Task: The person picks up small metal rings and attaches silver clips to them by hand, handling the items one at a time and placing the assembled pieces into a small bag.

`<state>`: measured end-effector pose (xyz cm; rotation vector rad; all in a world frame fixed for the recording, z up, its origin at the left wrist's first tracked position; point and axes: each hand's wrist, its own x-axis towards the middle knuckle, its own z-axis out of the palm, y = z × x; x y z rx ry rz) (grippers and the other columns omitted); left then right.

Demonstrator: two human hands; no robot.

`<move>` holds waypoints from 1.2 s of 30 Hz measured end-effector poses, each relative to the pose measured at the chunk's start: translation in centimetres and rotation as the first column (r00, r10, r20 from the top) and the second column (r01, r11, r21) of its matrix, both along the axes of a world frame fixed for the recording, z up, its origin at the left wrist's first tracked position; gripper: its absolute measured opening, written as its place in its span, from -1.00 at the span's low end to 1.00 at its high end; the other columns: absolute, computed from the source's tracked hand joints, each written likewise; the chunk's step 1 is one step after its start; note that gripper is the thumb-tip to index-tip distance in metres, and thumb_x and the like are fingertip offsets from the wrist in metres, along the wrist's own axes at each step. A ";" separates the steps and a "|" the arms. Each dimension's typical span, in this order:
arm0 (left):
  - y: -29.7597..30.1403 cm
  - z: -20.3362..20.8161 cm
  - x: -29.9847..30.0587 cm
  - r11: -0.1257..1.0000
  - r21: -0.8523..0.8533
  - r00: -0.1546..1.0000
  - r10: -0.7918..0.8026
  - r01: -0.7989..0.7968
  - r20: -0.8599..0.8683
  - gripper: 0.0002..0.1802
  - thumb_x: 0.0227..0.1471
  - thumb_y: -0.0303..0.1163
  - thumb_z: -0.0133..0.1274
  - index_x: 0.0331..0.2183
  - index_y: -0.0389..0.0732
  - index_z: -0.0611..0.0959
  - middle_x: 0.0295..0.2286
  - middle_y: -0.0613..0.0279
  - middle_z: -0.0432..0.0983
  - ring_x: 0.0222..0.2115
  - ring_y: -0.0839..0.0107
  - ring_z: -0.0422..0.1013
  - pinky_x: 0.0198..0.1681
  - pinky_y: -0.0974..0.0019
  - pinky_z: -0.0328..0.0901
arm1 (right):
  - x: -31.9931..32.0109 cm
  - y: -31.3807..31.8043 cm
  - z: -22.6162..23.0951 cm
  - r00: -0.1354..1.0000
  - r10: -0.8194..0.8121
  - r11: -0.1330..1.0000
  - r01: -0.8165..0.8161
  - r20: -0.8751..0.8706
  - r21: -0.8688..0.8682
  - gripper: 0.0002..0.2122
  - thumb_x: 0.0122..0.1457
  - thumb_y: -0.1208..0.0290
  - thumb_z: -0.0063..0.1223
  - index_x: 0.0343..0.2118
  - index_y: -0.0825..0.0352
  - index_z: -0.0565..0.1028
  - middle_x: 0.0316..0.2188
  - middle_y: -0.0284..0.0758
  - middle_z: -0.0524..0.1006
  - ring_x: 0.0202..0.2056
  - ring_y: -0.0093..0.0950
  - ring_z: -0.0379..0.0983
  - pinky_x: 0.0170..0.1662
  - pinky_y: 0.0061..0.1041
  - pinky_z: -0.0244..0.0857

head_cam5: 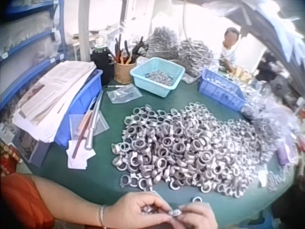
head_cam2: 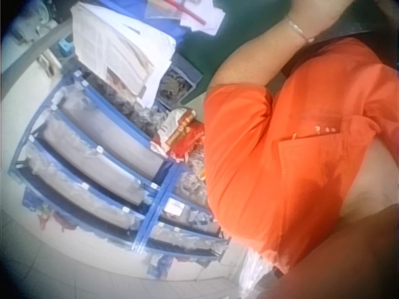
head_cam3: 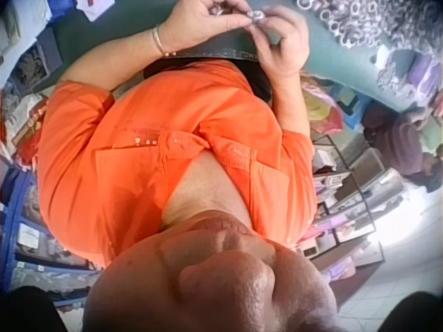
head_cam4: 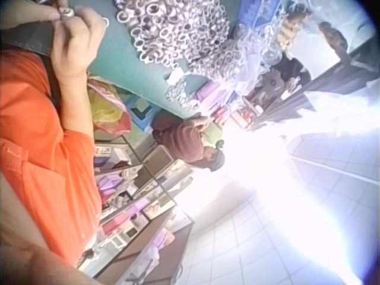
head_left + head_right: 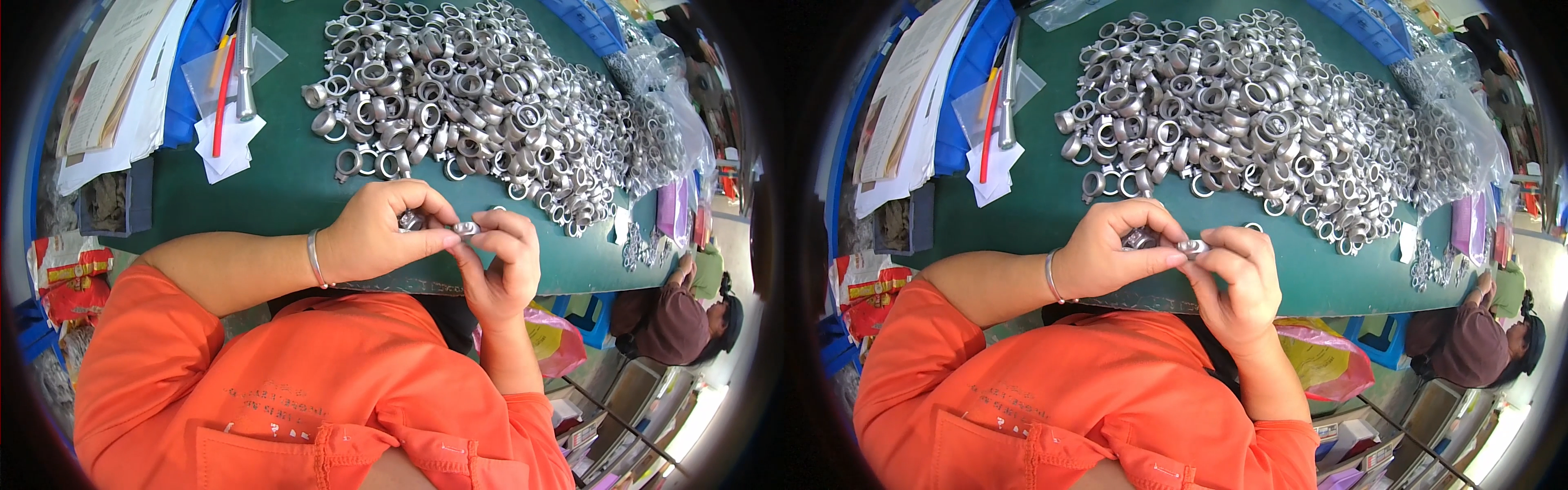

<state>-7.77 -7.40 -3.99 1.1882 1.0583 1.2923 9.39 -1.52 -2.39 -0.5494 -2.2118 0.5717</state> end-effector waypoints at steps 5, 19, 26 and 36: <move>0.3 0.5 -0.4 0.904 -0.329 0.918 -0.142 0.272 0.370 -0.79 0.06 -0.45 -0.13 -0.26 -0.31 0.52 -0.42 0.14 0.45 -0.57 0.47 0.42 -0.71 0.57 0.24 | 0.5 -0.8 1.0 0.973 0.131 0.928 -0.187 -0.189 -0.323 -0.78 -0.16 0.64 0.20 -0.41 0.40 0.41 -0.34 -0.13 0.49 -0.36 -0.34 0.46 -0.29 -0.49 0.34; 0.3 1.1 -0.5 0.855 -0.362 0.850 -0.156 0.372 0.504 -0.89 0.02 -0.42 -0.02 -0.41 -0.23 0.42 -0.61 0.26 0.39 -0.68 0.59 0.33 -0.76 0.61 0.15 | 3.7 2.2 -0.6 0.910 -0.195 0.922 0.297 0.366 -0.247 -0.83 -0.10 0.63 0.13 -0.40 0.40 0.44 -0.47 -0.29 0.39 -0.47 -0.44 0.34 -0.38 -0.56 0.24; 0.3 1.4 -0.5 0.868 -0.403 0.933 -0.161 0.289 0.322 -0.85 -0.06 -0.48 0.09 -0.35 -0.27 0.53 -0.58 0.28 0.44 -0.64 0.67 0.34 -0.68 0.64 0.19 | 1.5 0.6 -0.2 0.996 0.085 0.910 -0.089 -0.029 -0.405 -0.84 -0.11 0.72 0.07 -0.43 0.36 0.43 -0.40 -0.23 0.48 -0.38 -0.39 0.43 -0.31 -0.54 0.31; -0.1 0.0 0.1 0.969 0.240 0.994 -0.027 0.051 -0.104 -0.87 -0.20 -0.60 0.15 -0.48 -0.27 0.56 -0.50 0.25 0.44 -0.49 0.44 0.34 -0.42 0.44 0.22 | 0.8 -0.8 -0.3 0.938 -0.021 0.502 -0.290 -0.346 -0.815 -0.79 0.08 0.65 -0.05 -0.20 0.47 0.32 -0.20 -0.13 0.41 -0.24 -0.49 0.41 -0.19 -0.55 0.35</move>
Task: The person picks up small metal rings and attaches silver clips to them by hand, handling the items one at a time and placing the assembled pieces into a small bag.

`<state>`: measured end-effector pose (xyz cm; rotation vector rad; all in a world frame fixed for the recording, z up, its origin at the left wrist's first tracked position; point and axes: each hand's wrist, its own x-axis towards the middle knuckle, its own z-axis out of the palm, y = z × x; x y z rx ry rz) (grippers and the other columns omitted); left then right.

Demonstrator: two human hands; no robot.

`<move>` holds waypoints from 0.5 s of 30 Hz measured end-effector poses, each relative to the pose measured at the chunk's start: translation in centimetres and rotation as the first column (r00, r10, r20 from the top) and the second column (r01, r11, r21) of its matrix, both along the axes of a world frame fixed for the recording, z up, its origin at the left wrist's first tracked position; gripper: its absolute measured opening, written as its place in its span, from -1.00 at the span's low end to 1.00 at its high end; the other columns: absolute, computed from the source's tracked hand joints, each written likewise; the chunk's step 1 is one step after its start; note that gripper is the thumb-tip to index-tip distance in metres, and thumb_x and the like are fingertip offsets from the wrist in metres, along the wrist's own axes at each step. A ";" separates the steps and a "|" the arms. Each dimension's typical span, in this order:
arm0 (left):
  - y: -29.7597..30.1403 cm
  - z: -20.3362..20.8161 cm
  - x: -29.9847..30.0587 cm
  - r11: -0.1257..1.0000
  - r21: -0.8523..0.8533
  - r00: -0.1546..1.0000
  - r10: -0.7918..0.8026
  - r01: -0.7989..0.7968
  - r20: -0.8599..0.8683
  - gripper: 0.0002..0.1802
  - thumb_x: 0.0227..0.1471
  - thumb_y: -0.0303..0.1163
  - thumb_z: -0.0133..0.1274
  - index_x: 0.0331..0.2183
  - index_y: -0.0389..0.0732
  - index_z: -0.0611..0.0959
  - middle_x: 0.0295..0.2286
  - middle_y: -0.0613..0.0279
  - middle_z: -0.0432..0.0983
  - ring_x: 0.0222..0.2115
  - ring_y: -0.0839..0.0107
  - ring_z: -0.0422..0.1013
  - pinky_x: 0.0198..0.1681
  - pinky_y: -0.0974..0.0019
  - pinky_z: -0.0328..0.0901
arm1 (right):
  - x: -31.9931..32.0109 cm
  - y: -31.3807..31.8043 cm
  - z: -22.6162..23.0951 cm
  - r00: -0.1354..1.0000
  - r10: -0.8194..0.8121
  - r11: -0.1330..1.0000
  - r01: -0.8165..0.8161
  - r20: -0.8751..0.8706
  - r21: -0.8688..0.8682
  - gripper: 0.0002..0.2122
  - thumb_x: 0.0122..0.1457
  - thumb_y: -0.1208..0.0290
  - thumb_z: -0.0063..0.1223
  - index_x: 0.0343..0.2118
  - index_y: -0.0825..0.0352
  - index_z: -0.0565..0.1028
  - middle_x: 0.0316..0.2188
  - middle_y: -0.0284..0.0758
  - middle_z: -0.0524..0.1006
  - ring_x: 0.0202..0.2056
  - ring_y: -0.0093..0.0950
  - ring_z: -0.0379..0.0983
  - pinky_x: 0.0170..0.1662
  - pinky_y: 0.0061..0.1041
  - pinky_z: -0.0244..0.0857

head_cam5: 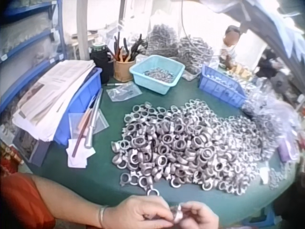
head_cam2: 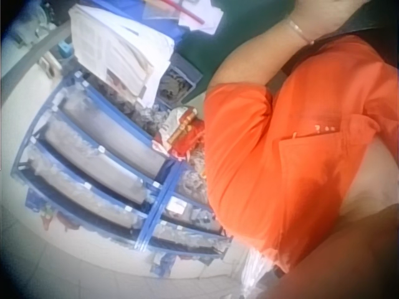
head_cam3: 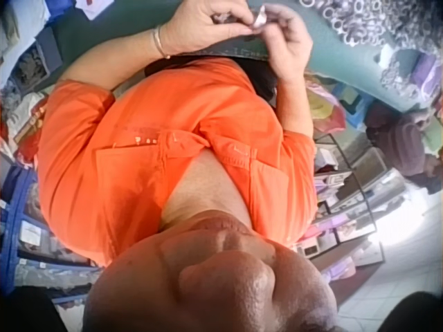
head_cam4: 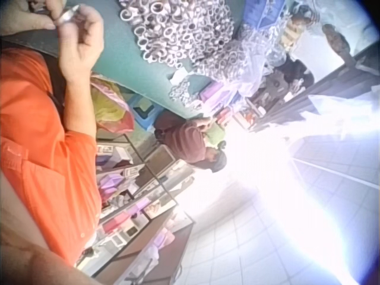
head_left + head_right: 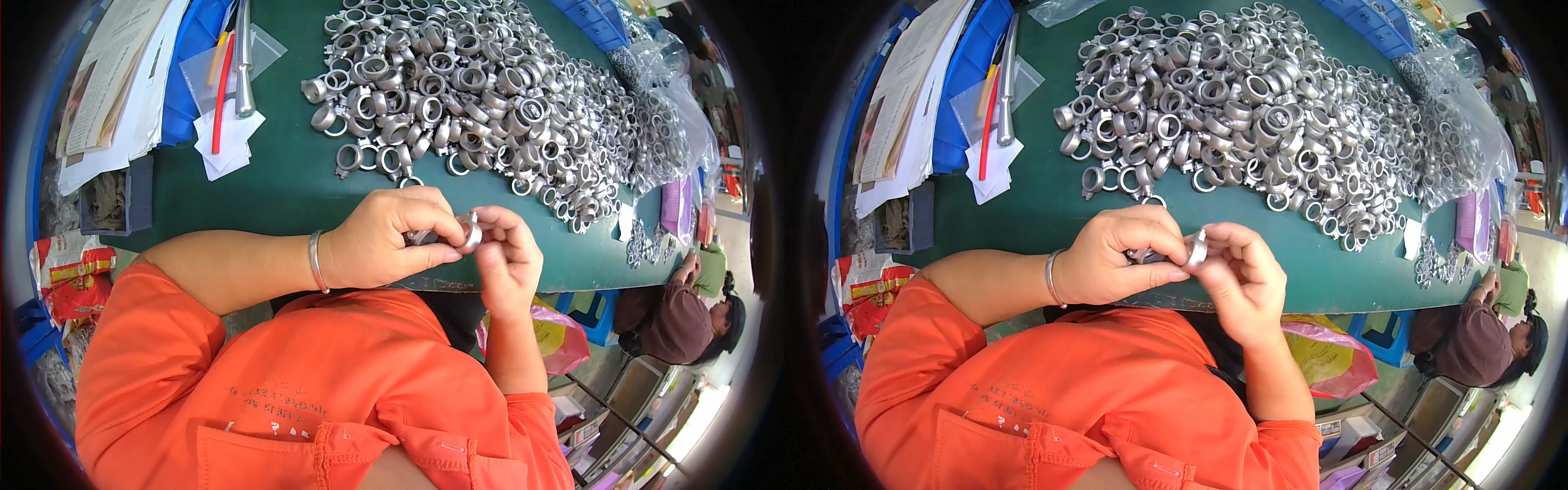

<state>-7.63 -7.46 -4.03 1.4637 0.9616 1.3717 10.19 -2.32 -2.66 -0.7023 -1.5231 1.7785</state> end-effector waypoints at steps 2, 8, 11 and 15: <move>-0.1 0.0 0.0 0.999 -0.028 0.999 0.019 -0.020 -0.041 -0.87 -0.18 -0.60 0.13 -0.46 -0.27 0.54 -0.50 0.26 0.43 -0.50 0.47 0.35 -0.44 0.46 0.22 | -0.1 -0.3 -0.3 0.999 -0.017 0.993 0.014 0.030 0.114 -0.71 0.01 0.67 0.04 -0.17 0.49 0.31 -0.19 -0.12 0.38 -0.23 -0.47 0.41 -0.19 -0.51 0.36; -0.2 0.4 0.0 0.944 -0.322 0.978 -0.008 0.077 0.210 -0.90 -0.07 -0.55 0.03 -0.41 -0.24 0.46 -0.51 0.31 0.42 -0.61 0.66 0.33 -0.58 0.61 0.20 | -0.5 -0.1 -0.6 0.989 -0.144 0.869 0.144 -0.036 0.474 -0.66 -0.12 0.76 0.12 -0.23 0.46 0.34 -0.20 -0.08 0.38 -0.19 -0.37 0.41 -0.18 -0.50 0.36; 0.0 1.1 -0.4 0.684 -0.613 0.903 -0.168 0.395 0.395 -0.91 -0.02 -0.47 0.00 -0.41 -0.25 0.44 -0.58 0.25 0.43 -0.67 0.66 0.32 -0.69 0.61 0.17 | 0.1 0.5 -0.9 0.990 -0.138 0.768 0.102 0.008 0.632 -0.68 -0.08 0.75 0.07 -0.21 0.45 0.33 -0.21 -0.07 0.39 -0.19 -0.33 0.41 -0.18 -0.49 0.37; -0.5 0.1 0.4 0.478 -0.564 0.681 -0.105 0.674 0.725 -0.74 0.11 -0.28 -0.18 -0.34 -0.29 0.46 -0.48 0.09 0.47 -0.60 0.44 0.44 -0.75 0.55 0.22 | -0.1 0.5 -0.1 0.963 -0.078 0.997 0.080 -0.257 -0.005 -0.73 0.03 0.68 -0.04 -0.16 0.46 0.33 -0.14 -0.04 0.37 -0.19 -0.29 0.43 -0.18 -0.43 0.39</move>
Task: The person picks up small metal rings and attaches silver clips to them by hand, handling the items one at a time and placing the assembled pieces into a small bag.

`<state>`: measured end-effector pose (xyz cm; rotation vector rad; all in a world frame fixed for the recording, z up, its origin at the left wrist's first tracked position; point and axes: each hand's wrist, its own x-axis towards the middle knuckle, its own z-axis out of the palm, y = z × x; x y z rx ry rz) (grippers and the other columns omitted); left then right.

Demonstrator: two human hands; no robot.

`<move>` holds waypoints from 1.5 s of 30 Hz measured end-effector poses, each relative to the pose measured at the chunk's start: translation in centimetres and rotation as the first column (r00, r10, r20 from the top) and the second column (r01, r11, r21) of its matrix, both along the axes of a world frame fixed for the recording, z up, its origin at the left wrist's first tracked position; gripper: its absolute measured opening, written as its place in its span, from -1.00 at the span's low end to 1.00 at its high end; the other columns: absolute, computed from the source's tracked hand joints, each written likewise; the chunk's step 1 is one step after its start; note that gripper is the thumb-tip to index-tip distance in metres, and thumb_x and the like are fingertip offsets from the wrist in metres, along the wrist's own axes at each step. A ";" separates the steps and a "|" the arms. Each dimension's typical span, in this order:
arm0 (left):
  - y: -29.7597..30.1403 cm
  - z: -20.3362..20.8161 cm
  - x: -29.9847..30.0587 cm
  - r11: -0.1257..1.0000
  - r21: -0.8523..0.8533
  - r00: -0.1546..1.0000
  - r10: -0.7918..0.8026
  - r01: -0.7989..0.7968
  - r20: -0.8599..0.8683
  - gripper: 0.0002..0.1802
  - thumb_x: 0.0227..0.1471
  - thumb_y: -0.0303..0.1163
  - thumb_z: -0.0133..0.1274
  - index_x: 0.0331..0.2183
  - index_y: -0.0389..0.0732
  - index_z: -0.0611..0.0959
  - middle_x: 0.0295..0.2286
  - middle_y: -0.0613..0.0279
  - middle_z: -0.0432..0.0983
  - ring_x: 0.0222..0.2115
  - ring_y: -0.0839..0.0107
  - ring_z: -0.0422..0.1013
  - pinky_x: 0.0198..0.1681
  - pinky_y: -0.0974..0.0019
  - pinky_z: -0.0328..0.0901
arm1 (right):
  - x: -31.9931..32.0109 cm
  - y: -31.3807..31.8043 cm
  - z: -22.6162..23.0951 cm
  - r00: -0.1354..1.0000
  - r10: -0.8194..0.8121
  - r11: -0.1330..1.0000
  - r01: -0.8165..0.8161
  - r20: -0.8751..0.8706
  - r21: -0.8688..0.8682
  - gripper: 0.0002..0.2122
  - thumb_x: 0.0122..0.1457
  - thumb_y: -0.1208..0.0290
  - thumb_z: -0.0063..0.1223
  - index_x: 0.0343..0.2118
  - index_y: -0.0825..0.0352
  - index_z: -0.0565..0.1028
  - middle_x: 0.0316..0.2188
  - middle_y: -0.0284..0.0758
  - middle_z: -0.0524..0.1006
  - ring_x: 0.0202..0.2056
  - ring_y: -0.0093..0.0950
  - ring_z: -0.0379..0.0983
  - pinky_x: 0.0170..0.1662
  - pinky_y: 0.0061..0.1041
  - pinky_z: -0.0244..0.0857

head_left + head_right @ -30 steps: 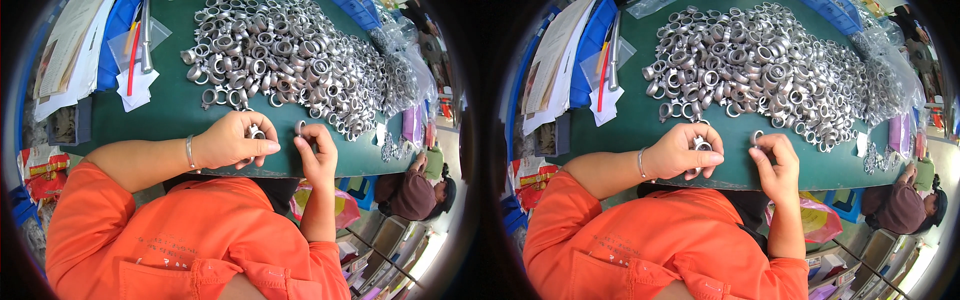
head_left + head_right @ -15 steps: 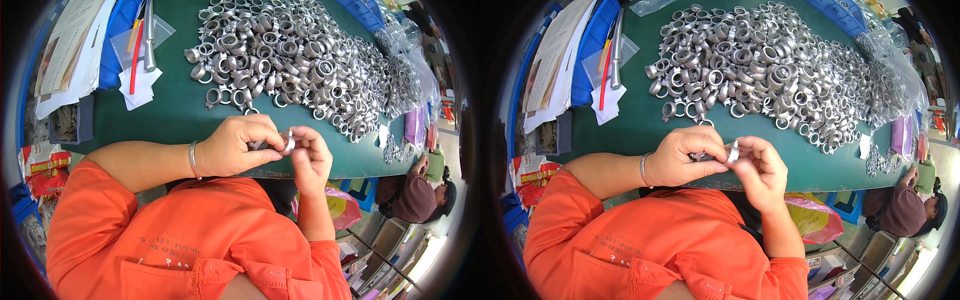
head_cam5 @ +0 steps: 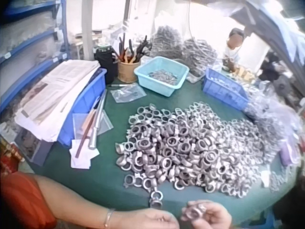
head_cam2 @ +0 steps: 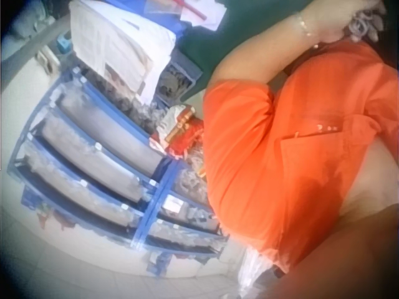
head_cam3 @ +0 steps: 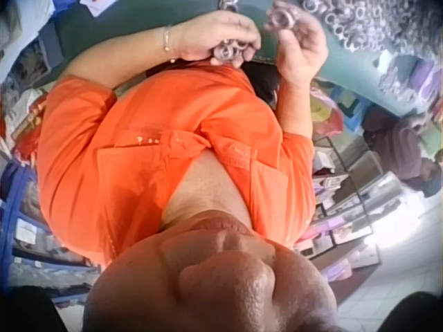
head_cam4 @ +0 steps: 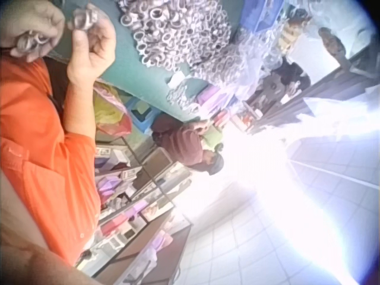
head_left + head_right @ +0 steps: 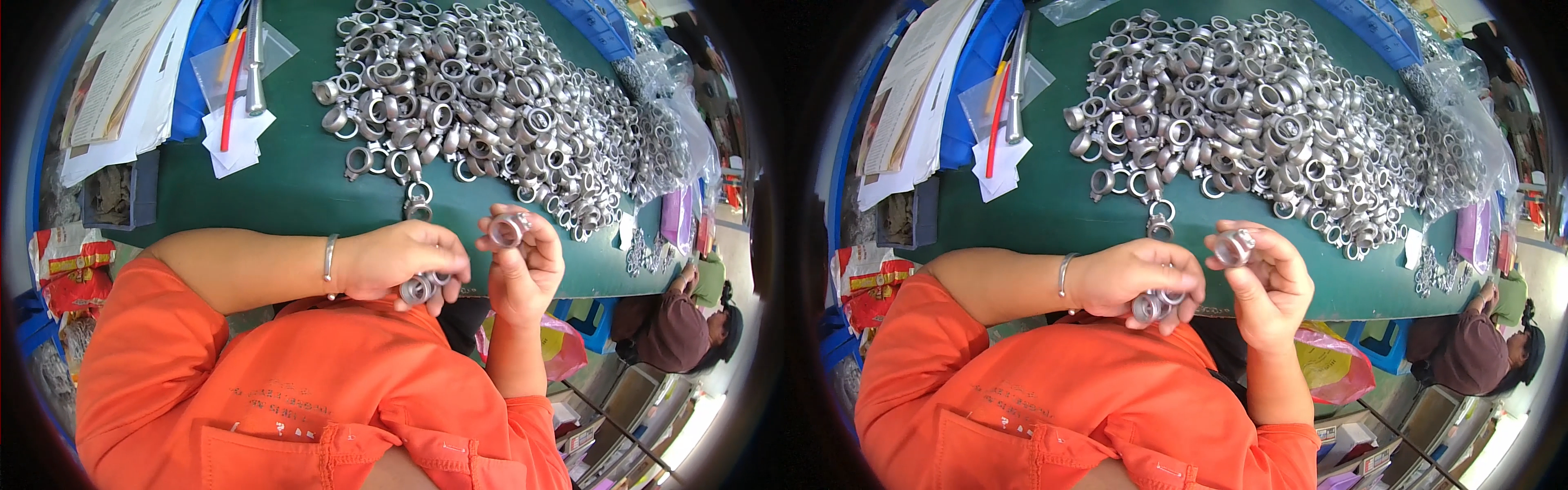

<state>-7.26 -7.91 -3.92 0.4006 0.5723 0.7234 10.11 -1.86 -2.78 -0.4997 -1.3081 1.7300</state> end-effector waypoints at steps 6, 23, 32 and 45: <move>0.4 -0.8 -0.3 0.993 -0.095 0.978 -0.043 0.063 0.203 -0.61 0.10 -0.08 -0.19 -0.32 -0.24 0.47 -0.48 0.14 0.49 -0.56 0.42 0.47 -0.76 0.51 0.20 | -0.7 1.7 2.0 0.909 -0.041 0.810 -0.213 0.416 0.547 -0.84 -0.16 0.71 0.06 -0.43 0.45 0.49 -0.43 -0.20 0.51 -0.38 -0.31 0.44 -0.31 -0.46 0.31; 0.1 1.7 -0.6 0.962 0.257 0.935 0.001 0.096 -0.355 -0.86 -0.03 -0.38 0.05 -0.43 -0.24 0.49 -0.64 0.27 0.42 -0.74 0.63 0.28 -0.73 0.60 0.13 | -0.9 1.3 0.3 0.857 -0.248 0.877 0.001 0.451 0.480 -0.83 -0.19 0.69 0.18 -0.46 0.42 0.48 -0.47 -0.27 0.47 -0.50 -0.54 0.41 -0.45 -0.63 0.31; -0.3 3.0 -0.1 0.932 0.176 0.864 0.361 -0.318 -0.352 -0.87 -0.03 -0.44 0.03 -0.40 -0.28 0.46 -0.61 0.25 0.40 -0.67 0.59 0.32 -0.76 0.56 0.16 | 0.4 1.3 2.5 0.990 0.132 0.840 -0.082 0.057 -0.536 -0.81 0.06 0.47 0.07 -0.29 0.47 0.45 -0.50 -0.24 0.51 -0.56 -0.58 0.42 -0.57 -0.68 0.29; 1.9 2.7 2.3 0.947 -0.176 0.960 0.277 -0.267 0.035 -0.78 0.07 -0.30 -0.08 -0.30 -0.23 0.49 -0.47 0.23 0.47 -0.54 0.46 0.44 -0.69 0.54 0.28 | 1.1 1.0 3.9 0.891 -0.429 0.489 0.093 0.146 0.868 -0.84 -0.30 0.69 0.09 -0.54 0.40 0.49 -0.42 -0.24 0.48 -0.41 -0.33 0.45 -0.35 -0.45 0.37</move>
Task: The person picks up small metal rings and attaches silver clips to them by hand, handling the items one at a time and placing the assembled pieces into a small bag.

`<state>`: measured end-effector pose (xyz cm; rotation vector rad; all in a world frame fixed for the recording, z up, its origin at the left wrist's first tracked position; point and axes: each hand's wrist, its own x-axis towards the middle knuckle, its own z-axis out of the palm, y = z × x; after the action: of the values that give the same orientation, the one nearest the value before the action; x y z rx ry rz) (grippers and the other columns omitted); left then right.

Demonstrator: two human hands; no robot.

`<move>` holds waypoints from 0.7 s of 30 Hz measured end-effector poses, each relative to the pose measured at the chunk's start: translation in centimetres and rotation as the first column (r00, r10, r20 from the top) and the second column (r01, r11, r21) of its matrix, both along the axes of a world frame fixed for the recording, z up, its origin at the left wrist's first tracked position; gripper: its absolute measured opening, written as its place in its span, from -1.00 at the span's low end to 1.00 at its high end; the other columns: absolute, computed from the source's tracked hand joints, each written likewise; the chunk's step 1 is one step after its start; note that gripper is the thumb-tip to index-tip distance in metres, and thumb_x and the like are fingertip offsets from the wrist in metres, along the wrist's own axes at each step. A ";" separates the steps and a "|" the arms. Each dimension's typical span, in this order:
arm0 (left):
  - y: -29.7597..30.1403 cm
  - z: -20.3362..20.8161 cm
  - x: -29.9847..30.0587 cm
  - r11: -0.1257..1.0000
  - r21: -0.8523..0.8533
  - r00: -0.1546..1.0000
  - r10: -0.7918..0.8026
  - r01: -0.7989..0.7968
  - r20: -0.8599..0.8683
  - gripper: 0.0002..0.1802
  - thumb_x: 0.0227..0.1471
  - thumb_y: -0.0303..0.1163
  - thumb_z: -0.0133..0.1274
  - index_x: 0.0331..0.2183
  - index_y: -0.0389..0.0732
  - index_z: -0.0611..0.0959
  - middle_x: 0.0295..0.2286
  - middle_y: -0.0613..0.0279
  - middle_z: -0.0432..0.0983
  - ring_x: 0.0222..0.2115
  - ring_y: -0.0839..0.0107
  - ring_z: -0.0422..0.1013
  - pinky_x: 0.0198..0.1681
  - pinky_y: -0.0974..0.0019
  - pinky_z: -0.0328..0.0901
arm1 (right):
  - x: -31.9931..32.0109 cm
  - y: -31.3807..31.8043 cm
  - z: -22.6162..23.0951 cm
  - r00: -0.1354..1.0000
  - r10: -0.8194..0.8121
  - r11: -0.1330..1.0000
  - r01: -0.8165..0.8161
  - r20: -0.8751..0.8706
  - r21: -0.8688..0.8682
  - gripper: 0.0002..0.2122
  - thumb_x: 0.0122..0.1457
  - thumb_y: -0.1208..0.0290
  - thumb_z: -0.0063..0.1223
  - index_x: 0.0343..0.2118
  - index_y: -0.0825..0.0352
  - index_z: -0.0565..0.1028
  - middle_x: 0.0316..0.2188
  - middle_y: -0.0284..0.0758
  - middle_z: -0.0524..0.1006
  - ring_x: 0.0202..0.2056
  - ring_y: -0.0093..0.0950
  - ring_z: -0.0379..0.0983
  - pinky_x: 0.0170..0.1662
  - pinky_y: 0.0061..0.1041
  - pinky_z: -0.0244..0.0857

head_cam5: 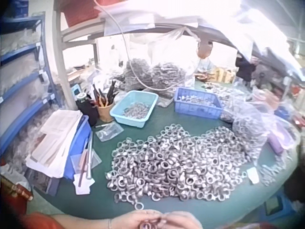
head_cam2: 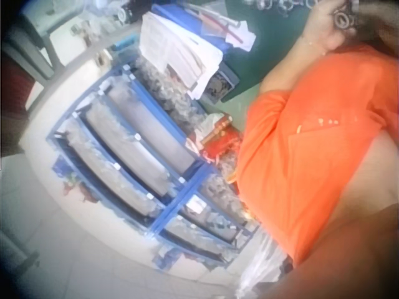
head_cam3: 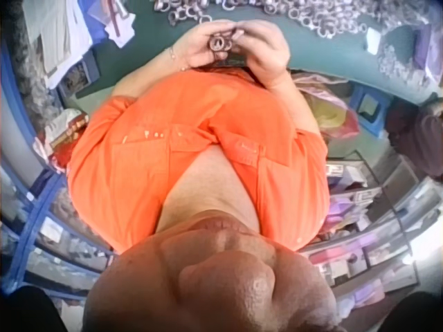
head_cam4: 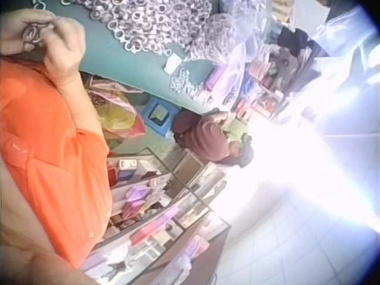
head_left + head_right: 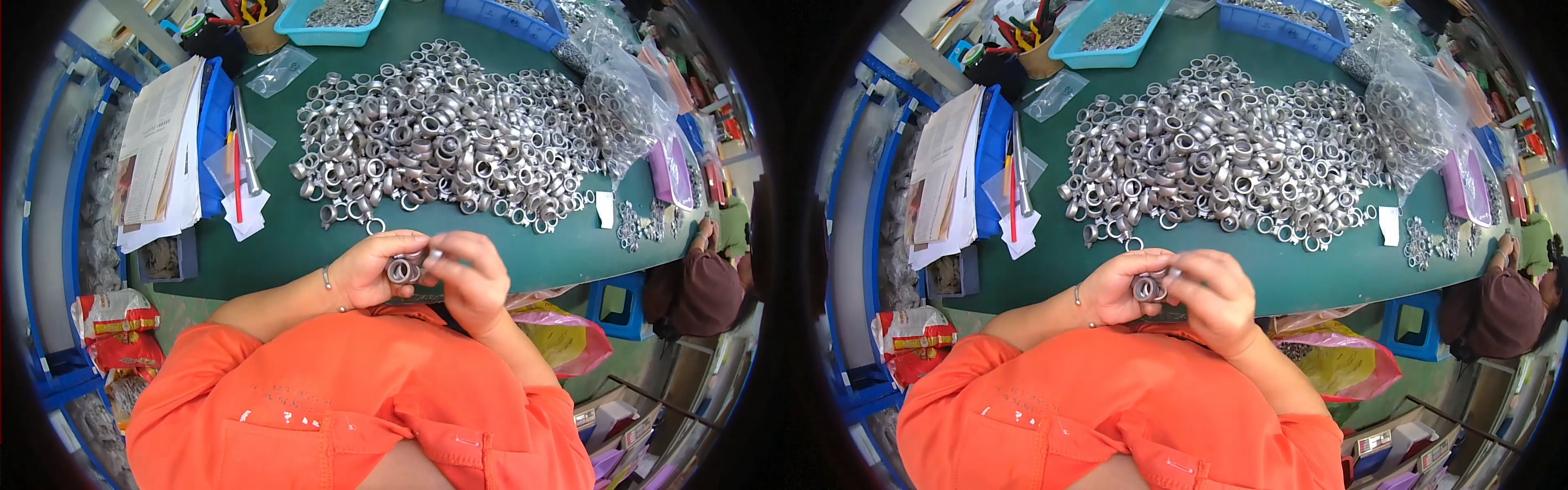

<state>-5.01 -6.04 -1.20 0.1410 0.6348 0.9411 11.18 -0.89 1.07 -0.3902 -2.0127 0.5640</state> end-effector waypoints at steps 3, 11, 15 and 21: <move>0.7 -0.2 0.4 0.997 -0.075 0.969 0.004 0.015 0.249 -0.77 0.07 -0.28 -0.09 -0.29 -0.23 0.49 -0.46 0.25 0.47 -0.53 0.45 0.45 -0.68 0.56 0.29 | 0.0 0.5 -0.5 0.982 0.186 0.980 -0.188 -0.037 -0.058 -0.83 -0.30 0.70 0.07 -0.53 0.41 0.47 -0.43 -0.23 0.49 -0.40 -0.31 0.43 -0.33 -0.41 0.33; 1.9 -0.4 0.9 0.992 -0.120 0.999 0.030 -0.027 0.022 -0.96 0.00 -0.43 0.01 -0.42 -0.15 0.50 -0.53 0.28 0.40 -0.52 0.47 0.39 -0.71 0.55 0.12 | 0.2 7.2 -3.0 0.835 -0.402 0.911 0.406 0.376 0.072 -0.85 -0.16 0.54 0.17 -0.45 0.33 0.49 -0.55 -0.32 0.39 -0.46 -0.32 0.28 -0.36 -0.40 0.18; 2.3 0.4 0.7 0.991 -0.072 0.981 0.099 -0.112 -0.168 -0.90 0.02 -0.38 0.02 -0.40 -0.19 0.49 -0.54 0.28 0.38 -0.55 0.48 0.37 -0.74 0.56 0.11 | 0.5 6.2 -2.5 0.960 -0.149 0.882 0.237 0.236 -0.407 -0.88 -0.15 0.58 0.17 -0.49 0.36 0.48 -0.58 -0.32 0.42 -0.50 -0.40 0.34 -0.43 -0.52 0.23; 3.9 1.3 0.2 0.986 0.101 0.946 0.156 -0.133 -0.285 -0.81 0.01 -0.38 0.03 -0.31 -0.27 0.50 -0.52 0.24 0.40 -0.58 0.51 0.36 -0.74 0.56 0.18 | 0.6 4.5 -1.8 0.999 -0.005 0.895 0.026 0.050 -0.446 -0.88 -0.15 0.63 0.17 -0.50 0.37 0.47 -0.52 -0.31 0.46 -0.47 -0.45 0.39 -0.43 -0.58 0.25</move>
<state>-4.78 -2.12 0.10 0.3129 0.8897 1.0992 11.83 3.66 -0.74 -0.7009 -1.9113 1.0219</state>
